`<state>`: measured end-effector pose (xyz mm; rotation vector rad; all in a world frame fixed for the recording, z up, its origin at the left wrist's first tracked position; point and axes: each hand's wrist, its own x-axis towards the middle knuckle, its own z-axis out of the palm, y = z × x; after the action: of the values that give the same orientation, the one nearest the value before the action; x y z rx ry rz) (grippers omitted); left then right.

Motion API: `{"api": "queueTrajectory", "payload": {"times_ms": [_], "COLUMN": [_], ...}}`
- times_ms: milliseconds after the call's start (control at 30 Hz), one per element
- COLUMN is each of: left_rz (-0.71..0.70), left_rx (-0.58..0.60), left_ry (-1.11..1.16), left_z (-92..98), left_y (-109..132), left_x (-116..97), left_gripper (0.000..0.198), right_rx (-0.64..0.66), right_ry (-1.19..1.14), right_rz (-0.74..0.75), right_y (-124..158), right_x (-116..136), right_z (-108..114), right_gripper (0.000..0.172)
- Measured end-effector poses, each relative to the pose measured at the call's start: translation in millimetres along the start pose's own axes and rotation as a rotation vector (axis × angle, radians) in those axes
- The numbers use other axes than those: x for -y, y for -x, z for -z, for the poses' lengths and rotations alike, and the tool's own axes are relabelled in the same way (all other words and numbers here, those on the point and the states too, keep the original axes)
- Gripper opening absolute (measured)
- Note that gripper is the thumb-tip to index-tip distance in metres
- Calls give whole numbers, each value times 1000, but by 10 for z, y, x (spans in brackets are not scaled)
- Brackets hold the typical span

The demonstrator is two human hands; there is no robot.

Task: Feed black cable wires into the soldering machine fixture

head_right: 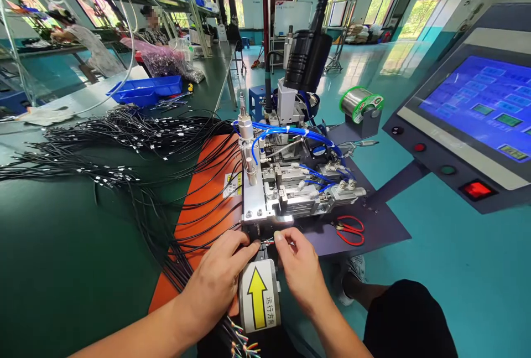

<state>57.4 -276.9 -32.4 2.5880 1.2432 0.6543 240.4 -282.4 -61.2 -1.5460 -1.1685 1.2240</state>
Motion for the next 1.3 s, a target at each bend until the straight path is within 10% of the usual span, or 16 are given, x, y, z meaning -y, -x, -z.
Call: {"api": "queueTrajectory", "payload": {"times_ms": [733,1033,1300], "left_rz": [4,171,139], "left_rx": [35,344,392], "left_ry": [-220,-206,-171], "left_z": [166,337,410], "left_y": [25,-18,2], "left_x": [-8,-84,29], "left_gripper": [18,29,39], "right_rx": [-14,-66,226], "right_ry": [75,114,306], "right_rz": [53,38,383], "right_y": [-30,186,719], "right_x": [0,186,235], "right_z": [-129,-11,-6], "right_gripper": [38,32,14]}}
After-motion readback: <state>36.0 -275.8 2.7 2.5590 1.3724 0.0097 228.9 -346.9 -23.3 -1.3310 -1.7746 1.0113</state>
